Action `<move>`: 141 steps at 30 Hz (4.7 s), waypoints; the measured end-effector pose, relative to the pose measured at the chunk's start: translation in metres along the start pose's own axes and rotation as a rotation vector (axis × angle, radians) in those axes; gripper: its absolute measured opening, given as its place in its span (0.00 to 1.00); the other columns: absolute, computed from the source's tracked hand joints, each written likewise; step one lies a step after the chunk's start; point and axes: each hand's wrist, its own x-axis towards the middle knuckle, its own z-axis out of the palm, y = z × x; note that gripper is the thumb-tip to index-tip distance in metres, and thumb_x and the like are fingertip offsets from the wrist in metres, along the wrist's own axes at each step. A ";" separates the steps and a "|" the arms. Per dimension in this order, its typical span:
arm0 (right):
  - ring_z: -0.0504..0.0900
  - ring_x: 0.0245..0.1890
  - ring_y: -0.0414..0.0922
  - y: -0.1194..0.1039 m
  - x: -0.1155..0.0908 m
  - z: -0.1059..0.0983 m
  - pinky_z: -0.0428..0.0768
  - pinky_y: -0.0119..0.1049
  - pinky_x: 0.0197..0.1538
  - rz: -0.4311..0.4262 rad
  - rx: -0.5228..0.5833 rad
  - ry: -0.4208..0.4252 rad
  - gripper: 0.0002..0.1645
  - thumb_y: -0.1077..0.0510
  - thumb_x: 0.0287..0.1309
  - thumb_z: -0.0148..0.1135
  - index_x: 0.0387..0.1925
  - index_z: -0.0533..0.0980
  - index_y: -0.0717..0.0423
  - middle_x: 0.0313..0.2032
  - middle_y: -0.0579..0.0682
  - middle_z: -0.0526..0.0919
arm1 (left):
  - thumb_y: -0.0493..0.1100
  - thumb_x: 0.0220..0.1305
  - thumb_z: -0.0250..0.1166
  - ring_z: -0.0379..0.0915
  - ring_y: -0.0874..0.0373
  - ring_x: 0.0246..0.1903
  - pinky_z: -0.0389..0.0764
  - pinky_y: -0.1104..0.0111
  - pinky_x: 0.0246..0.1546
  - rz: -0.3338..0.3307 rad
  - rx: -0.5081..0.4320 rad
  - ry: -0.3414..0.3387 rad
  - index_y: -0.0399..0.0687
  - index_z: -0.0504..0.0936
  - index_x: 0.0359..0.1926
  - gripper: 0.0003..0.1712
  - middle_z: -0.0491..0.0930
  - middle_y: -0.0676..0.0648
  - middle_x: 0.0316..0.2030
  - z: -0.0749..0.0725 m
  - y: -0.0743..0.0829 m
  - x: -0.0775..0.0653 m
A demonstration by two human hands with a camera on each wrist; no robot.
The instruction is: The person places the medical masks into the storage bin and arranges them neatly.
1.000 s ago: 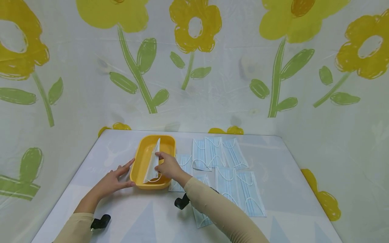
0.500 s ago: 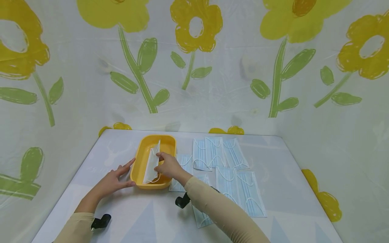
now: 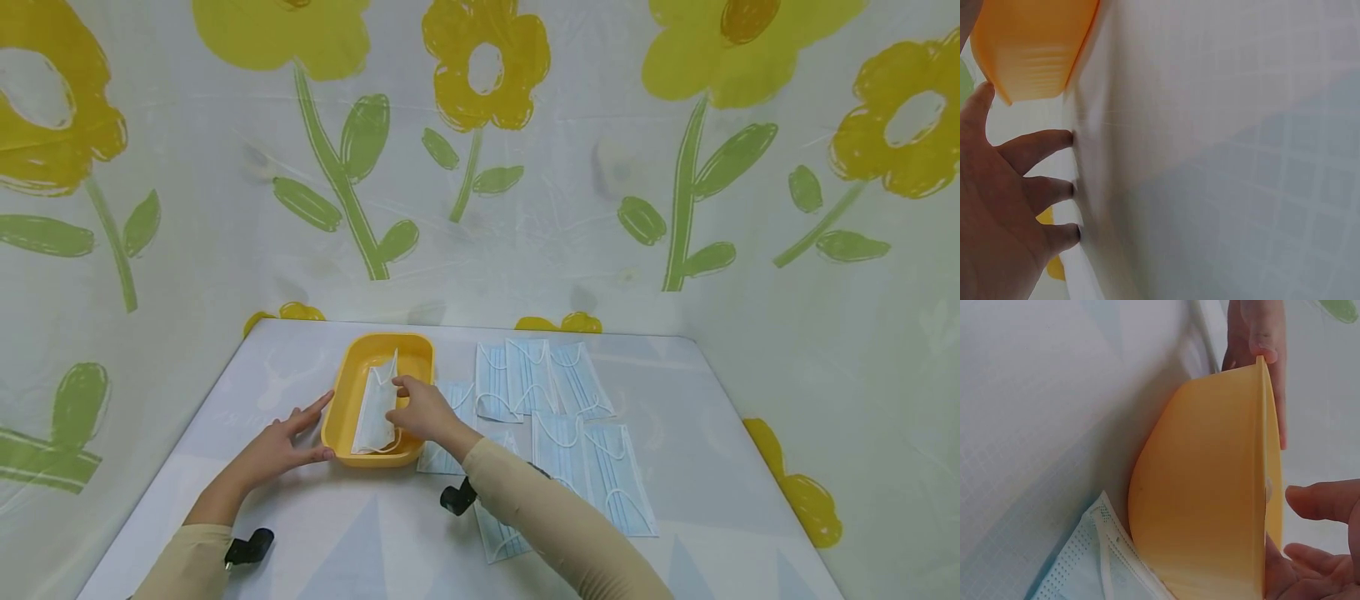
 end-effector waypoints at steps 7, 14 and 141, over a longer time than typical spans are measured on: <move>0.79 0.59 0.50 0.003 -0.003 -0.005 0.86 0.36 0.51 -0.014 -0.010 0.012 0.34 0.55 0.64 0.69 0.70 0.70 0.49 0.60 0.50 0.82 | 0.67 0.58 0.70 0.40 0.20 0.73 0.46 0.19 0.60 0.008 -0.008 0.001 0.64 0.48 0.82 0.59 0.55 0.37 0.76 0.000 0.000 0.000; 0.81 0.57 0.48 0.008 -0.003 -0.007 0.86 0.34 0.50 -0.048 0.018 0.007 0.32 0.56 0.65 0.68 0.69 0.71 0.50 0.59 0.49 0.82 | 0.67 0.57 0.70 0.40 0.20 0.72 0.46 0.19 0.59 0.009 -0.006 0.002 0.64 0.48 0.82 0.59 0.56 0.37 0.76 0.000 -0.001 0.000; 0.84 0.28 0.43 0.107 -0.044 -0.042 0.88 0.36 0.33 -0.044 0.332 0.148 0.25 0.63 0.65 0.66 0.63 0.75 0.57 0.39 0.50 0.80 | 0.67 0.56 0.72 0.40 0.23 0.74 0.38 0.27 0.68 0.031 -0.035 0.016 0.66 0.50 0.81 0.59 0.57 0.36 0.76 0.002 -0.007 0.004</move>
